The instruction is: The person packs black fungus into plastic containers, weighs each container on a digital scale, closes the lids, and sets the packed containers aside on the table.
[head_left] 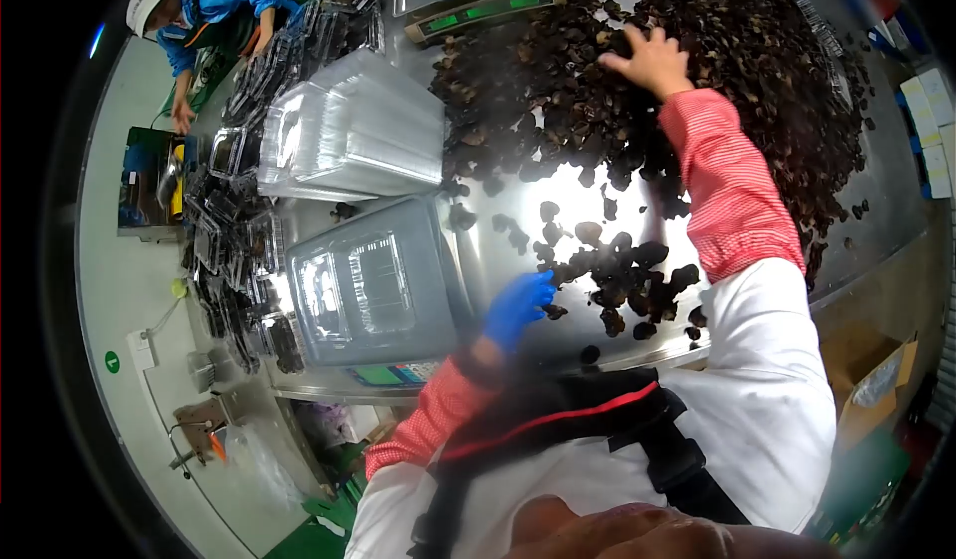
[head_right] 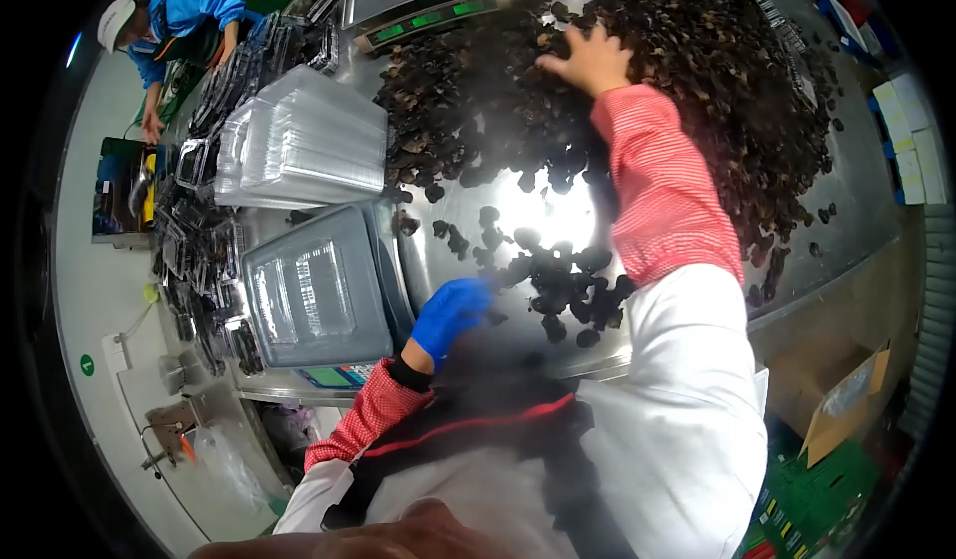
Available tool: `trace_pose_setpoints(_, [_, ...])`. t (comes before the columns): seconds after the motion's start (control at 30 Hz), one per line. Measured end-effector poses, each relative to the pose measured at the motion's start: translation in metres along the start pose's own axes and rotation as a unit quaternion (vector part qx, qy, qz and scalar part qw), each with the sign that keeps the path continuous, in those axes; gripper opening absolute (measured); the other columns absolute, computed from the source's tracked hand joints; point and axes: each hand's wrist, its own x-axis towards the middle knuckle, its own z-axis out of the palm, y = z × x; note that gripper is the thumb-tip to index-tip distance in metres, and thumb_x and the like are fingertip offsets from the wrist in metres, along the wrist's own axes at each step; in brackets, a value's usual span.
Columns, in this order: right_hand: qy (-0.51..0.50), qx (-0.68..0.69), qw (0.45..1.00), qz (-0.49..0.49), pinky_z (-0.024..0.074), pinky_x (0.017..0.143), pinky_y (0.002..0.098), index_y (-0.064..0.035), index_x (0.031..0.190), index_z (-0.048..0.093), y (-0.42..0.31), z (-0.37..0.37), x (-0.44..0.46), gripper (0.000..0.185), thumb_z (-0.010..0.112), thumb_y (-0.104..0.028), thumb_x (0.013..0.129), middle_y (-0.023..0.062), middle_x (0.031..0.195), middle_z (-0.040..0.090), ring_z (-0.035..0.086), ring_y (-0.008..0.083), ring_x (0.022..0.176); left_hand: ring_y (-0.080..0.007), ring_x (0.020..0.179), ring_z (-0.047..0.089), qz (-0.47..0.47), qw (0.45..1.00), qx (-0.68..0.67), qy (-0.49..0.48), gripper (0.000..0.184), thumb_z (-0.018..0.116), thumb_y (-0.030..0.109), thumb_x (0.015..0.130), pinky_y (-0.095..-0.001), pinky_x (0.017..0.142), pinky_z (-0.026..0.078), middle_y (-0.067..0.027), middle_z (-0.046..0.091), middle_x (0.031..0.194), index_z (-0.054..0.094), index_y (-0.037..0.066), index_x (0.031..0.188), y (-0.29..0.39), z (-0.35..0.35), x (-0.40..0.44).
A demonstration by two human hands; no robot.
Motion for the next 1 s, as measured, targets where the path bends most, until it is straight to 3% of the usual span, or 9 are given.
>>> trace_pose_setpoints(0.23, [-0.096,0.073,0.967,-0.223,0.0464,0.09,0.0576,-0.0246,0.124,0.061,-0.049,-0.005,-0.13,0.059,0.075,-0.051,0.073,0.0109,0.122,0.053,0.048,0.0352,0.117,-0.0133,0.097,0.062,-0.058,0.996,-0.039,0.06,0.032,0.054,0.024,0.1,-0.0277,0.086,0.05,-0.0038,0.064,0.11,0.059,0.008,0.127,0.01,0.022,0.037])
trace_pose_setpoints(0.4, [-0.109,0.07,0.954,-0.27,0.0442,0.096,0.0579,-0.0284,0.13,0.058,-0.019,-0.015,-0.224,0.061,0.079,-0.042,0.074,0.0142,0.129,0.048,0.046,0.038,0.122,-0.0125,0.097,0.061,0.052,0.998,0.031,0.032,0.034,0.054,0.024,0.1,-0.0266,0.087,0.049,-0.0037,0.064,0.111,0.058,0.005,0.128,0.009,0.033,0.066])
trace_pose_setpoints(0.5, [-0.094,0.131,0.96,-0.227,0.0411,0.097,0.0635,-0.0309,0.142,0.047,-0.002,-0.044,-0.249,0.078,0.081,-0.038,0.072,0.0159,0.138,0.043,0.045,0.0421,0.124,-0.0141,0.102,0.061,0.121,0.991,0.047,0.015,0.039,0.059,0.015,0.097,-0.0279,0.092,0.049,-0.006,0.062,0.121,0.052,0.005,0.134,0.011,0.035,0.08])
trace_pose_setpoints(0.6, [-0.08,0.214,0.958,-0.172,0.0491,0.091,0.0516,-0.0296,0.144,0.044,0.029,-0.068,-0.248,0.09,0.086,-0.039,0.065,0.0198,0.129,0.045,0.05,0.0415,0.115,-0.0182,0.11,0.059,0.183,0.976,0.081,0.091,0.055,0.068,0.008,0.089,-0.0316,0.097,0.048,-0.0087,0.059,0.129,0.047,0.004,0.139,0.02,0.04,0.09])
trace_pose_setpoints(0.67, [-0.093,0.189,0.974,-0.087,0.0546,0.079,0.0443,-0.0261,0.147,0.039,0.053,-0.08,-0.248,0.099,0.087,-0.041,0.062,0.0218,0.124,0.046,0.056,0.039,0.104,-0.0252,0.119,0.055,0.277,0.88,0.357,0.147,0.074,0.076,0.004,0.077,-0.0356,0.102,0.044,-0.0127,0.055,0.135,0.042,0.005,0.143,0.022,0.016,0.111])
trace_pose_setpoints(0.73, [-0.14,0.098,0.984,-0.041,0.0569,0.069,0.0399,-0.0203,0.15,0.033,0.08,-0.07,-0.25,0.107,0.088,-0.043,0.062,0.0228,0.119,0.05,0.062,0.0362,0.091,-0.0365,0.127,0.048,0.247,0.837,0.467,0.14,0.101,0.085,0.013,0.065,-0.0413,0.107,0.04,-0.0193,0.048,0.139,0.031,0.007,0.15,0.038,0.012,0.121])
trace_pose_setpoints(0.8, [-0.315,0.074,0.946,0.036,0.0573,0.076,0.0421,-0.0224,0.153,0.025,0.084,-0.062,-0.244,0.116,0.09,-0.042,0.059,0.0308,0.132,0.046,0.064,0.0407,0.099,-0.0399,0.129,0.044,0.249,0.795,0.537,0.132,0.112,0.087,0.018,0.061,-0.0438,0.109,0.038,-0.0213,0.046,0.141,0.024,0.008,0.154,0.042,0.009,0.135])
trace_pose_setpoints(0.9, [-0.188,0.234,0.953,-0.046,0.0561,0.079,0.0447,-0.0221,0.153,0.021,0.063,-0.016,-0.256,0.117,0.091,-0.037,0.06,0.0312,0.132,0.045,0.064,0.0458,0.099,-0.0459,0.131,0.039,0.21,0.796,0.562,0.078,0.119,0.088,0.024,0.058,-0.0473,0.109,0.038,-0.0265,0.036,0.146,0.02,0.019,0.156,0.042,0.028,0.148])
trace_pose_setpoints(1.0, [-0.252,0.338,0.906,-0.021,0.0535,0.087,0.0458,-0.0196,0.149,0.028,0.009,-0.02,-0.244,0.101,0.086,-0.025,0.067,0.0271,0.132,0.047,0.062,0.0454,0.104,-0.0473,0.132,0.038,0.153,0.827,0.54,0.045,0.115,0.089,0.014,0.061,-0.0483,0.109,0.041,-0.0265,0.028,0.149,0.024,0.031,0.154,0.026,0.052,0.154])
